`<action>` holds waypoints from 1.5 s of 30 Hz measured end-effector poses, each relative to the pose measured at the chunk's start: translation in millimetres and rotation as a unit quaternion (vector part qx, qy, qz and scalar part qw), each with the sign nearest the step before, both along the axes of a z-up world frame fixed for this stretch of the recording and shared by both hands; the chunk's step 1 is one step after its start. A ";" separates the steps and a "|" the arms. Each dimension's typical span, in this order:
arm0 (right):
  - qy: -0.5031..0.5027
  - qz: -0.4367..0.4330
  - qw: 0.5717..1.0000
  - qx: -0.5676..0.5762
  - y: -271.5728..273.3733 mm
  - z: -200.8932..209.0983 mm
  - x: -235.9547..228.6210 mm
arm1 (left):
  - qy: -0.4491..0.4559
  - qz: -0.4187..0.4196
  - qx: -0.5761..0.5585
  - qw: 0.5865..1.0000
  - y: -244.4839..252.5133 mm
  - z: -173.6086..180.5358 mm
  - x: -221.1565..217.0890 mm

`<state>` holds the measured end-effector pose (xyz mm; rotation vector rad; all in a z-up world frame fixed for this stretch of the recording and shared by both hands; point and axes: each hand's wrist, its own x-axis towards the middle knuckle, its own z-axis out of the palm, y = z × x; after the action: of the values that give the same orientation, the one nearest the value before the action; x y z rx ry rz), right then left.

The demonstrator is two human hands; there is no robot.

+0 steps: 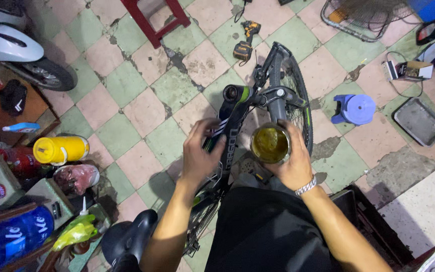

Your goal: The person cleans grease and dirt from bicycle fork components using a cloth, applies new grease from a container, and reassembles the fork bearings and steering tube into the frame.

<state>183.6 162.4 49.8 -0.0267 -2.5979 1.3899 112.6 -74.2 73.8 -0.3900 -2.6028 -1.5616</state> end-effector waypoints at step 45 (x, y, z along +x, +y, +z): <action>0.132 -0.003 0.984 0.118 -10.0 -5.3 3.4 | -0.518 -0.195 0.138 0.821 62.7 2.6 45.2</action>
<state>186.9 152.4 44.5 0.1706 -2.5147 0.9968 157.8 -11.5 76.4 -0.0052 -2.9778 -2.9090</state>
